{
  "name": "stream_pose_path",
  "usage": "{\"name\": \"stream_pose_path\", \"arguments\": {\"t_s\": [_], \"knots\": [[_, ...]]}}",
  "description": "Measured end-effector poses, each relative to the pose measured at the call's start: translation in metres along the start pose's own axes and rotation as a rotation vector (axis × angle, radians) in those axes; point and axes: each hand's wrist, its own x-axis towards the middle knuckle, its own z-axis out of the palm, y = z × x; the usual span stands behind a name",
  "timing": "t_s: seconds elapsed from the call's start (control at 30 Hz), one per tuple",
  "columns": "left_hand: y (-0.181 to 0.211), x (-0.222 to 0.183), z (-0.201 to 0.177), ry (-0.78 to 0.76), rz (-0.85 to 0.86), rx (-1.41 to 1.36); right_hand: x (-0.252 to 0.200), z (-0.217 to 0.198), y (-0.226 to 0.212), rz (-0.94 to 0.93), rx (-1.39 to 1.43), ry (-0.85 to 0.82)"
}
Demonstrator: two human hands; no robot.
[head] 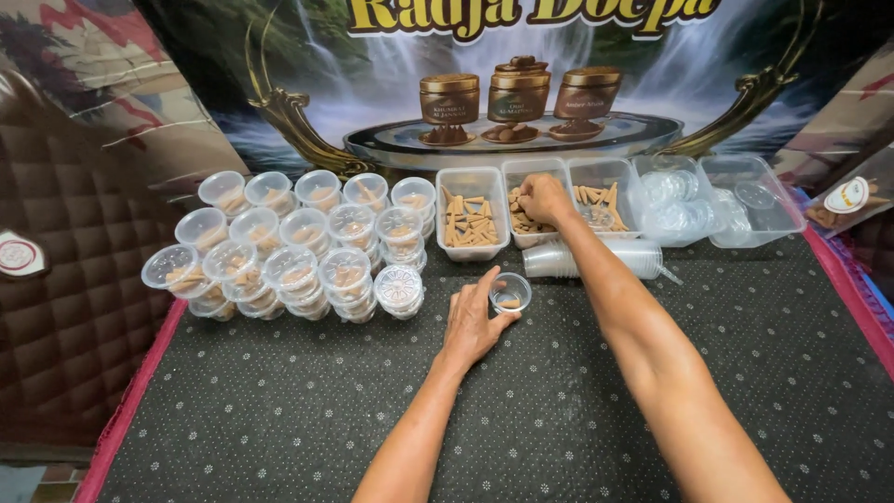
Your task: The person fills small clear plastic cups with wooden incense sticks taken from a large bin, placing a lid on each cup after filling.
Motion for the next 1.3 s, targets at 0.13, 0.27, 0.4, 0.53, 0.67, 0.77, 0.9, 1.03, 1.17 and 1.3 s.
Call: {"name": "stream_pose_path", "arguments": {"t_s": [0.13,0.27,0.4,0.53,0.67,0.77,0.9,1.03,1.17,1.3], "knots": [[0.004,0.000,-0.003,-0.001,0.003,-0.001,-0.014,-0.007,-0.009,-0.050,0.028,-0.038],[0.005,0.000,-0.003,-0.011,-0.014,-0.015,-0.017,-0.010,-0.011,-0.102,0.052,0.011],[0.005,-0.001,-0.004,-0.006,-0.006,-0.015,-0.010,-0.008,-0.003,-0.098,0.058,0.051],[0.007,-0.001,-0.005,-0.006,-0.008,-0.017,-0.015,-0.006,-0.001,-0.109,0.085,0.045],[0.005,-0.002,-0.004,0.000,0.001,-0.020,-0.029,-0.017,-0.005,-0.139,0.100,0.120],[0.003,-0.001,-0.002,0.005,0.006,-0.021,-0.055,-0.041,-0.013,-0.154,0.166,0.167],[-0.005,0.000,0.002,0.014,0.013,-0.022,-0.154,-0.078,-0.060,-0.295,0.591,0.124],[0.000,-0.001,-0.002,0.034,0.015,0.011,-0.197,-0.059,-0.055,-0.294,0.605,-0.023],[0.000,-0.003,-0.001,0.021,0.031,-0.015,-0.211,-0.024,-0.032,-0.344,0.380,0.002],[-0.008,-0.004,0.002,0.014,0.030,-0.058,-0.228,-0.006,-0.024,-0.355,0.297,0.154]]}}
